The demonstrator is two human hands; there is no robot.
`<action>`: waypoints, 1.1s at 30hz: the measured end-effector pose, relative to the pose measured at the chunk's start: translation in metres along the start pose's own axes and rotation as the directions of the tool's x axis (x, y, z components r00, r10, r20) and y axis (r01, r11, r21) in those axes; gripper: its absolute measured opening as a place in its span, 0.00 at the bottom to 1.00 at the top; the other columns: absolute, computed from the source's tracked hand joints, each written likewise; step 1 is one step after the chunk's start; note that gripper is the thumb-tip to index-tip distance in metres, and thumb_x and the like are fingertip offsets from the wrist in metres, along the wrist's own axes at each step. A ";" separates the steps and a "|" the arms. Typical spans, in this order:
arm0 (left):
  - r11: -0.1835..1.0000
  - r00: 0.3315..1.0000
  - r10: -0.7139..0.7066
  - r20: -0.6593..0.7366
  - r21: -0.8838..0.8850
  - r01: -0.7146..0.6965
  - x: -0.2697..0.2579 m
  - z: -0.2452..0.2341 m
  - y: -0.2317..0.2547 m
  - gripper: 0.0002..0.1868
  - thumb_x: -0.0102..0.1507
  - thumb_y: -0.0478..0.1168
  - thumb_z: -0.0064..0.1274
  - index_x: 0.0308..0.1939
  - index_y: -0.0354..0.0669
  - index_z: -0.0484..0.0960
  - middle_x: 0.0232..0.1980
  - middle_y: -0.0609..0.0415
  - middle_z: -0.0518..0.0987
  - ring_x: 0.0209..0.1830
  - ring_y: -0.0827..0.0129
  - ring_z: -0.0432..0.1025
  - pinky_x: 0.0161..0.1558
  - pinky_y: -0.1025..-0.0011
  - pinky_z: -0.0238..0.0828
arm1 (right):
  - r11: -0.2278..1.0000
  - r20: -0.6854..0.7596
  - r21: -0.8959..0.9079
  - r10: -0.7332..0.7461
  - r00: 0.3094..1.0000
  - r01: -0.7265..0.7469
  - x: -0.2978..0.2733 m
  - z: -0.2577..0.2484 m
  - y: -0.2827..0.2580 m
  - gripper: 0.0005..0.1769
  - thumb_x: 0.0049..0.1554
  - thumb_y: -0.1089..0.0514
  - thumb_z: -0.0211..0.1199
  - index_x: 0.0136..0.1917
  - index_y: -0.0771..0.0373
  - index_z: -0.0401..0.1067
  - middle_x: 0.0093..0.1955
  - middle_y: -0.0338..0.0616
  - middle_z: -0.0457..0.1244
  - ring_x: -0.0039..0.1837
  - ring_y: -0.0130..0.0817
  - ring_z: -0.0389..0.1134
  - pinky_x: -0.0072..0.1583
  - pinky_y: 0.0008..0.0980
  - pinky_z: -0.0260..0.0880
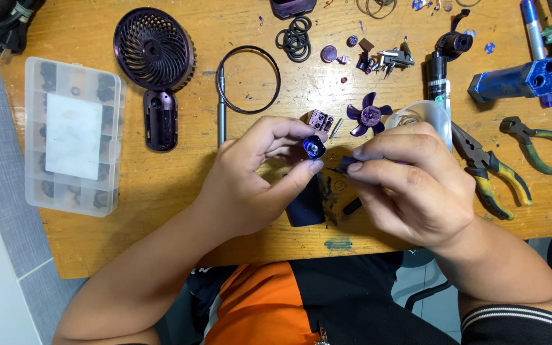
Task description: Repairing a small electronic component by manipulating wires and connectors on a workbench
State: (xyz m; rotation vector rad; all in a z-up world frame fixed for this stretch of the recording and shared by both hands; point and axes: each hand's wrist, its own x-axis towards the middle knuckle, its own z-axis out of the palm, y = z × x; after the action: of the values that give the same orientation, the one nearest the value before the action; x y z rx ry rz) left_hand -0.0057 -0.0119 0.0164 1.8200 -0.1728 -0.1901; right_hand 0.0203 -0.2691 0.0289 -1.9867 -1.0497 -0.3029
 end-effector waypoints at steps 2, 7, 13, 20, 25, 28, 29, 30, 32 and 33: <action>0.999 1.000 0.006 0.009 0.052 -0.006 0.000 -0.002 0.003 0.18 0.70 0.40 0.67 0.63 0.44 0.84 0.60 0.56 0.91 0.55 0.72 0.88 0.61 0.76 0.85 | 1.000 0.009 -0.003 0.008 1.000 -0.008 0.000 0.000 -0.001 0.06 0.68 0.72 0.72 0.58 0.74 0.78 0.56 0.66 0.71 0.55 0.56 0.75 0.59 0.45 0.77; 0.987 0.995 0.099 -0.004 0.125 -0.098 -0.003 0.001 -0.004 0.18 0.72 0.40 0.67 0.64 0.44 0.84 0.63 0.53 0.90 0.56 0.70 0.88 0.62 0.73 0.84 | 1.000 0.019 0.003 0.020 1.000 -0.020 -0.001 0.001 0.000 0.06 0.68 0.71 0.72 0.58 0.73 0.78 0.57 0.65 0.71 0.55 0.56 0.75 0.59 0.45 0.76; 0.973 0.985 0.169 0.017 0.156 -0.170 -0.004 0.000 -0.004 0.16 0.74 0.39 0.65 0.65 0.43 0.84 0.64 0.51 0.90 0.59 0.66 0.88 0.64 0.70 0.84 | 1.000 0.013 0.003 -0.005 1.000 0.005 -0.001 0.002 0.001 0.05 0.67 0.71 0.72 0.57 0.72 0.78 0.56 0.65 0.70 0.55 0.56 0.74 0.58 0.47 0.75; 0.959 0.973 0.229 0.028 0.163 -0.230 -0.003 -0.001 -0.004 0.16 0.74 0.36 0.66 0.65 0.40 0.83 0.63 0.49 0.90 0.56 0.64 0.88 0.60 0.67 0.86 | 1.000 0.015 0.007 0.002 1.000 -0.002 -0.003 0.002 0.003 0.06 0.65 0.70 0.71 0.55 0.73 0.77 0.56 0.67 0.71 0.55 0.57 0.75 0.59 0.48 0.76; 0.955 0.969 0.246 0.019 0.164 -0.246 -0.003 -0.001 -0.004 0.16 0.75 0.35 0.65 0.66 0.39 0.83 0.63 0.48 0.89 0.56 0.63 0.87 0.61 0.67 0.86 | 1.000 0.007 0.014 0.001 1.000 -0.001 0.000 0.005 0.003 0.06 0.65 0.68 0.69 0.54 0.74 0.76 0.54 0.67 0.72 0.53 0.56 0.76 0.57 0.46 0.78; 0.939 0.957 0.291 0.022 0.187 -0.289 -0.003 -0.001 -0.005 0.15 0.75 0.36 0.63 0.65 0.37 0.83 0.64 0.44 0.89 0.65 0.55 0.86 0.70 0.60 0.85 | 0.999 -0.014 0.041 -0.006 1.000 0.006 0.001 0.008 0.002 0.06 0.67 0.70 0.68 0.54 0.76 0.75 0.50 0.66 0.72 0.49 0.53 0.75 0.53 0.43 0.77; 0.929 0.949 0.314 0.028 0.200 -0.313 -0.003 -0.001 -0.005 0.14 0.76 0.36 0.61 0.65 0.36 0.83 0.64 0.44 0.89 0.66 0.54 0.86 0.71 0.59 0.84 | 0.998 -0.013 0.055 0.002 1.000 -0.001 0.000 0.008 0.001 0.06 0.66 0.71 0.68 0.55 0.77 0.75 0.49 0.66 0.71 0.48 0.54 0.74 0.53 0.44 0.76; 0.918 0.941 0.337 0.033 0.213 -0.336 -0.003 -0.001 -0.004 0.13 0.77 0.36 0.60 0.64 0.35 0.83 0.64 0.44 0.89 0.67 0.54 0.86 0.72 0.58 0.84 | 0.998 -0.012 0.070 0.008 1.000 -0.007 0.000 0.008 0.001 0.07 0.66 0.72 0.68 0.57 0.77 0.74 0.49 0.66 0.71 0.48 0.56 0.73 0.53 0.45 0.76; 0.915 0.939 0.343 0.026 0.219 -0.340 -0.003 0.000 -0.005 0.13 0.77 0.36 0.60 0.64 0.35 0.83 0.64 0.44 0.89 0.66 0.54 0.86 0.72 0.59 0.84 | 0.998 -0.009 0.061 0.009 1.000 -0.009 -0.002 0.007 0.001 0.09 0.67 0.74 0.70 0.59 0.77 0.74 0.51 0.66 0.71 0.49 0.56 0.73 0.54 0.46 0.77; 0.912 0.937 0.349 0.019 0.223 -0.344 -0.004 0.000 -0.005 0.13 0.77 0.36 0.60 0.64 0.35 0.84 0.64 0.44 0.89 0.66 0.54 0.87 0.72 0.59 0.84 | 0.999 -0.007 0.052 0.012 1.000 -0.012 -0.004 0.007 0.001 0.11 0.67 0.75 0.71 0.61 0.76 0.73 0.52 0.67 0.71 0.50 0.56 0.74 0.55 0.46 0.77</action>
State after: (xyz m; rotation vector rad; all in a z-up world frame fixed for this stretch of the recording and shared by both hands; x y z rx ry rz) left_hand -0.0094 -0.0098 0.0113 1.9787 -0.5165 0.1047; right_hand 0.0177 -0.2660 0.0215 -1.9431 -1.0312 -0.2731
